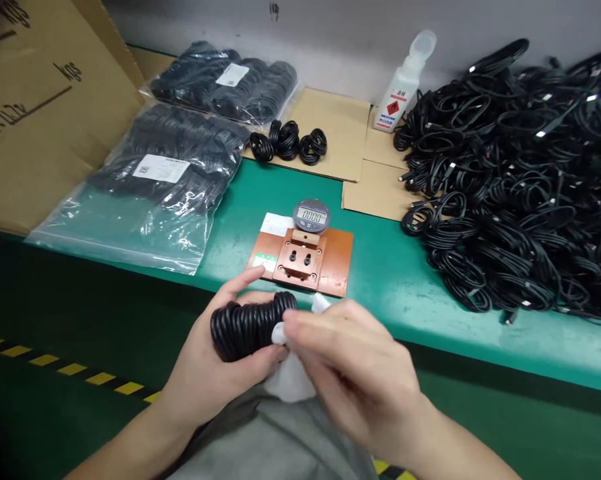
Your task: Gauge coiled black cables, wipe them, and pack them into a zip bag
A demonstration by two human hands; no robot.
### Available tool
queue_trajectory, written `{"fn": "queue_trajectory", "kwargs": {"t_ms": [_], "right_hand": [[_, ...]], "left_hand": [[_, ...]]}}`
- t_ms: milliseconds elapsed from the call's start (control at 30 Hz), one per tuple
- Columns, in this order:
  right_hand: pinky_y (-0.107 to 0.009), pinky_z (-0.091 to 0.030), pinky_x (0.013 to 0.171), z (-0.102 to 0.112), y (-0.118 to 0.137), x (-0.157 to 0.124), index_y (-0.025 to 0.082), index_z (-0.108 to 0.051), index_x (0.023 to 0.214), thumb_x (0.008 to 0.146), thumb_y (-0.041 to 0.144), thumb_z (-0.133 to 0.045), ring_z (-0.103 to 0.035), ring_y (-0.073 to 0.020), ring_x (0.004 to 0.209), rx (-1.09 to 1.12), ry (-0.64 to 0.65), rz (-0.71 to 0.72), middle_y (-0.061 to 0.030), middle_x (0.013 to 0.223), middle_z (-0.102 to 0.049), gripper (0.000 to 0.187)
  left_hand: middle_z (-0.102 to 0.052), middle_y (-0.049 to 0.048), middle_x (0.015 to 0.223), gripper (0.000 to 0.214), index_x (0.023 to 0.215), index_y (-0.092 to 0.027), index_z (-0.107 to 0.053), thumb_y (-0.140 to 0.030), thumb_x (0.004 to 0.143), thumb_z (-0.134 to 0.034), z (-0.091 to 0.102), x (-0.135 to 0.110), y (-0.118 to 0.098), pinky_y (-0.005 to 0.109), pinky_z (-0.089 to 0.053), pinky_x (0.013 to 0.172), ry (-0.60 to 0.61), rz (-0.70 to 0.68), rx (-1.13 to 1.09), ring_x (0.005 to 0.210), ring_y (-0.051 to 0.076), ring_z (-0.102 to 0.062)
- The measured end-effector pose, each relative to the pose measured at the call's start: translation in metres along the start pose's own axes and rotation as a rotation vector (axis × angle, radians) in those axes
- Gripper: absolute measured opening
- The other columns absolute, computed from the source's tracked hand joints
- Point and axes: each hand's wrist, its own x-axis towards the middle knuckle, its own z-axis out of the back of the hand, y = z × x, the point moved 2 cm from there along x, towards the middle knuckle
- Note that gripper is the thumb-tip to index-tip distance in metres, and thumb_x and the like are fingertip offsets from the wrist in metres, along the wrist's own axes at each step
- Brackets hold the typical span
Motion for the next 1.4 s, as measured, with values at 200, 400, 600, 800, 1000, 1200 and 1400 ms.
{"fn": "queue_trajectory", "kwargs": {"t_ms": [200, 400, 600, 800, 1000, 1200, 1400], "right_hand": [[-0.037, -0.057, 0.08, 0.005, -0.007, 0.02, 0.023, -0.075, 0.114, 0.082, -0.004, -0.072, -0.072, -0.0207, 0.091, -0.219, -0.352, -0.052, -0.006, 0.102, -0.079, 0.042], [-0.035, -0.059, 0.076, -0.009, 0.003, 0.006, 0.011, -0.068, 0.121, 0.083, -0.01, -0.058, -0.074, -0.0197, 0.091, 0.168, 0.029, 0.062, -0.015, 0.115, -0.077, 0.045], [-0.034, -0.06, 0.077, 0.003, 0.007, -0.013, 0.013, -0.068, 0.118, 0.079, -0.012, -0.057, -0.074, -0.0203, 0.091, 0.244, 0.051, 0.004, -0.0105, 0.107, -0.077, 0.047], [-0.03, -0.059, 0.084, 0.007, 0.01, 0.0, 0.018, -0.073, 0.11, 0.081, -0.008, -0.069, -0.071, -0.0187, 0.096, 0.025, -0.318, -0.117, -0.0049, 0.103, -0.076, 0.04], [-0.028, -0.057, 0.069, -0.021, 0.002, 0.013, 0.017, -0.071, 0.113, 0.085, -0.003, -0.068, -0.065, -0.0155, 0.082, -0.024, -0.152, -0.092, -0.005, 0.094, -0.063, 0.035], [-0.029, -0.055, 0.063, -0.03, -0.001, 0.016, 0.021, -0.071, 0.11, 0.088, 0.002, -0.066, -0.064, -0.0162, 0.075, -0.026, -0.207, -0.123, -0.0032, 0.086, -0.064, 0.03], [-0.029, -0.054, 0.061, -0.033, -0.002, 0.016, 0.02, -0.071, 0.111, 0.087, 0.0, -0.064, -0.064, -0.0164, 0.072, 0.013, -0.202, -0.152, -0.0034, 0.083, -0.065, 0.032]], "left_hand": [[-0.072, -0.0008, 0.111, 0.073, 0.137, -0.037, -0.054, -0.02, 0.074, -0.086, -0.004, -0.001, 0.0, 0.029, -0.057, 0.093, 0.104, 0.057, -0.11, 0.099, 0.019, -0.072], [-0.073, 0.0021, 0.11, 0.067, 0.135, -0.033, -0.055, -0.024, 0.076, -0.086, 0.007, 0.004, 0.002, 0.031, -0.057, 0.089, 0.066, 0.041, -0.235, 0.096, 0.021, -0.072], [-0.071, 0.0043, 0.11, 0.067, 0.133, -0.031, -0.056, -0.028, 0.075, -0.087, 0.015, 0.009, 0.0, 0.04, -0.059, 0.086, 0.011, 0.056, -0.246, 0.099, 0.028, -0.073], [-0.073, 0.0038, 0.11, 0.068, 0.132, -0.031, -0.055, -0.023, 0.072, -0.087, 0.006, 0.01, -0.007, 0.04, -0.056, 0.096, -0.069, -0.004, -0.04, 0.105, 0.027, -0.072], [-0.074, -0.0003, 0.111, 0.066, 0.13, -0.032, -0.058, -0.016, 0.072, -0.083, 0.004, 0.006, -0.011, 0.031, -0.058, 0.095, -0.191, -0.202, 0.185, 0.104, 0.02, -0.073], [-0.073, 0.0008, 0.118, 0.065, 0.133, -0.03, -0.055, -0.015, 0.074, -0.08, 0.004, 0.001, -0.008, 0.033, -0.057, 0.1, -0.244, -0.262, 0.319, 0.108, 0.02, -0.072], [-0.072, 0.0022, 0.12, 0.062, 0.132, -0.03, -0.056, -0.015, 0.076, -0.079, 0.003, 0.003, -0.006, 0.036, -0.056, 0.102, -0.264, -0.25, 0.318, 0.113, 0.022, -0.07]]}}
